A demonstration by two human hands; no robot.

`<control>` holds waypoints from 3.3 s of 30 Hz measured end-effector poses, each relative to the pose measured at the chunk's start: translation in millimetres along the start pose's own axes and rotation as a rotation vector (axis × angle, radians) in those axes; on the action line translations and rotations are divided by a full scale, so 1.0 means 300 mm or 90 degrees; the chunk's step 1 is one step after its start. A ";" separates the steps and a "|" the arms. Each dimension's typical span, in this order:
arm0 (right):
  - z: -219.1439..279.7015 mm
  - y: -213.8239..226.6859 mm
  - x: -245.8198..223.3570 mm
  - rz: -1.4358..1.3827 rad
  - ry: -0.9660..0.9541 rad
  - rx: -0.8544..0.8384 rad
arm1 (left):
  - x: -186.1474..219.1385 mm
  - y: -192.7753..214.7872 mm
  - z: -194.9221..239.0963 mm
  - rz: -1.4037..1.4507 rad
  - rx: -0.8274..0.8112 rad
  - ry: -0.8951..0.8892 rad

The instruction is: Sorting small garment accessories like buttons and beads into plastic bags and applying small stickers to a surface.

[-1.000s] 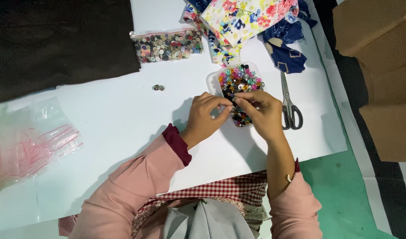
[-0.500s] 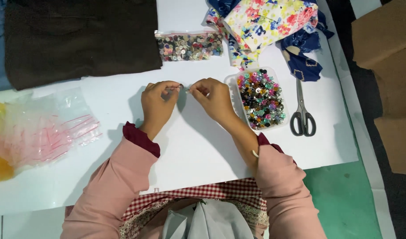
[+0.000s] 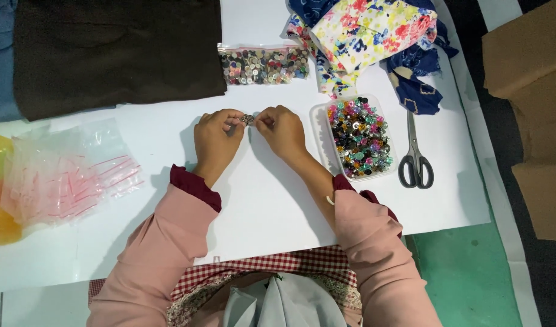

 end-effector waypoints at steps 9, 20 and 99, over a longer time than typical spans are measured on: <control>0.130 0.152 -0.114 0.074 0.118 0.031 | 0.147 0.071 0.021 0.007 0.096 -0.150; 0.209 0.669 0.206 0.234 0.098 0.224 | 0.318 -0.080 0.076 0.043 0.025 -0.301; 0.128 0.662 0.208 0.172 0.174 0.213 | 0.503 -0.324 0.025 0.289 -0.039 -0.247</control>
Point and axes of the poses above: each hand's wrist, its own z-axis away from the middle knuckle, its own y-axis out of the back of the hand, x = y × z, the point moved 3 cm from there along -z, towards the middle knuckle, and after that the axes turned 3 degrees about x, right-handed, at the moved point
